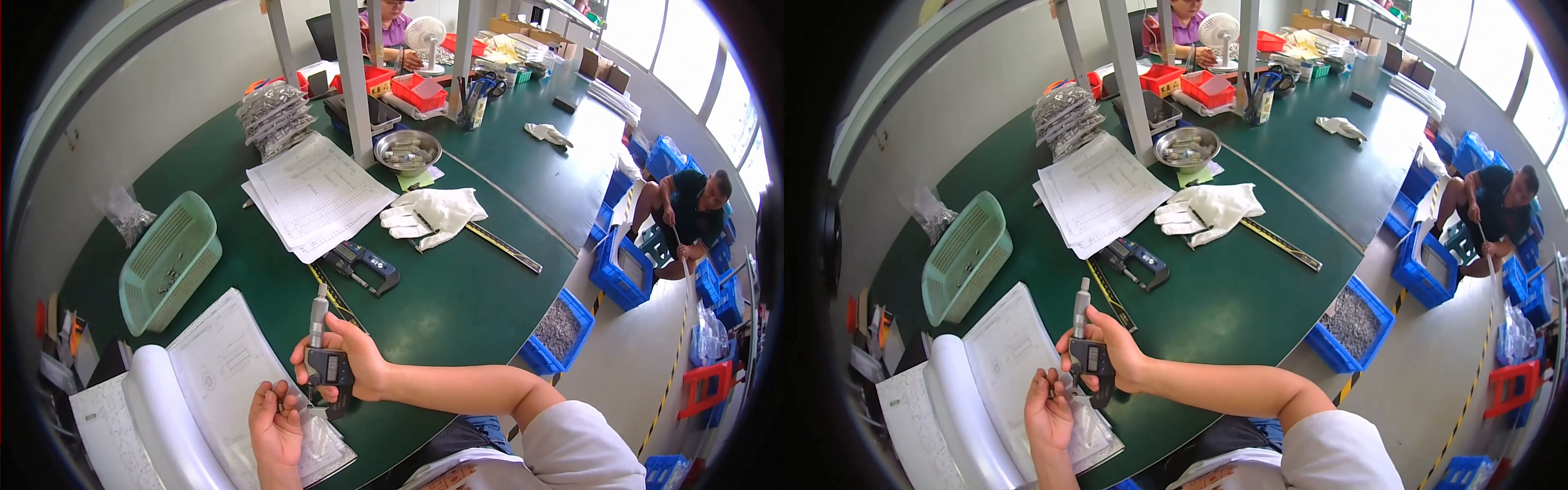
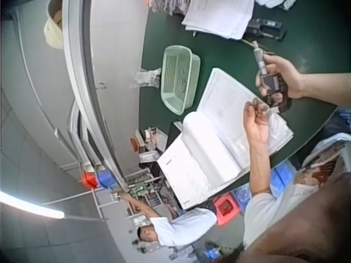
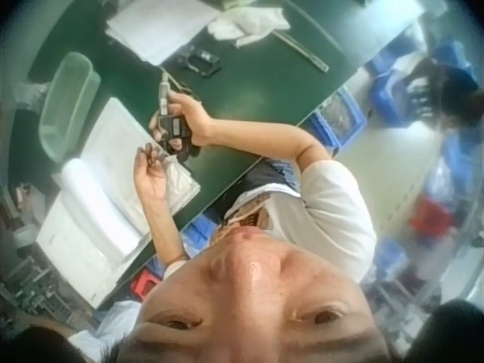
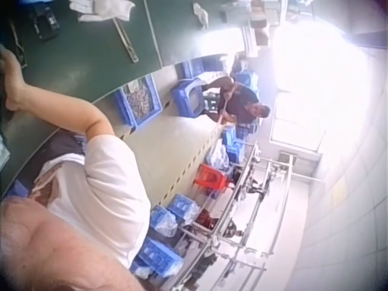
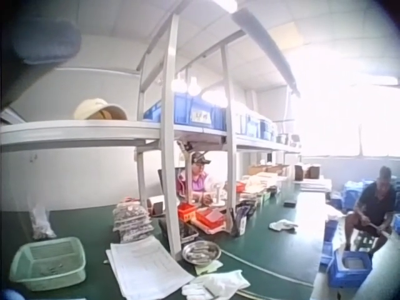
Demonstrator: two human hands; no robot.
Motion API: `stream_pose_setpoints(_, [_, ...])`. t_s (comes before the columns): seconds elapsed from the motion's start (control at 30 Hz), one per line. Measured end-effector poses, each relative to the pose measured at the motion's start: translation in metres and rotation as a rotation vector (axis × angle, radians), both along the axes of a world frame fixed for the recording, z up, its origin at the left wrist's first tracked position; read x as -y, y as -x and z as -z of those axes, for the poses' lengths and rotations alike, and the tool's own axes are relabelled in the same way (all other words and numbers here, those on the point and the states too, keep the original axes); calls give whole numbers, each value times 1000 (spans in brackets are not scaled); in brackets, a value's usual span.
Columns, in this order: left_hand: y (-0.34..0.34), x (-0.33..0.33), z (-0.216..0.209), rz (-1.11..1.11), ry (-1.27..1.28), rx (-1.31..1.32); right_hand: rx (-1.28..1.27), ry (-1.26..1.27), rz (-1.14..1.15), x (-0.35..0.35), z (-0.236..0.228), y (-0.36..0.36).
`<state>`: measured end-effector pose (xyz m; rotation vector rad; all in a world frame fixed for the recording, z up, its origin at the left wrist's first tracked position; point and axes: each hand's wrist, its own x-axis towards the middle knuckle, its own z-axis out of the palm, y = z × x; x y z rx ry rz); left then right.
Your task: Measuring small mechanical parts using a digital micrometer and recording measurements in a logbook.
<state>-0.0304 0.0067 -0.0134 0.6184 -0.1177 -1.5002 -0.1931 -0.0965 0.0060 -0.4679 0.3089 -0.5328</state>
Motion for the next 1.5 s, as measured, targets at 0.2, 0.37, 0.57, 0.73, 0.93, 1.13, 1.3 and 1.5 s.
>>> stream_pose_setpoints(0.2, [19, 9, -14, -95, -148, 207, 14, 3, 12, 0, 2, 2])
stream_pose_setpoints(0.37, [10, 1, -9, -93, -147, 176, 7, 24, 23, -5, -1, 1])
stream_pose_setpoints(0.57, [8, -9, -11, -48, -68, 438, 51, -52, -26, -6, 2, -6])
stream_pose_setpoints(0.73, [24, 0, -16, 38, -35, 513, 1, -30, 57, 1, -6, 6])
stream_pose_setpoints(0.93, [24, 1, -25, 89, -127, 530, 25, -8, 26, 1, 0, -2])
stream_pose_setpoints(1.13, [24, -2, -24, 157, -106, 560, -6, -27, 16, -1, 1, -1])
stream_pose_setpoints(1.3, [20, -3, -24, 193, -92, 523, -6, 7, 26, -1, -1, -2])
stream_pose_setpoints(1.5, [19, -3, -21, 196, -34, 548, -21, 9, 8, 0, -2, -1])
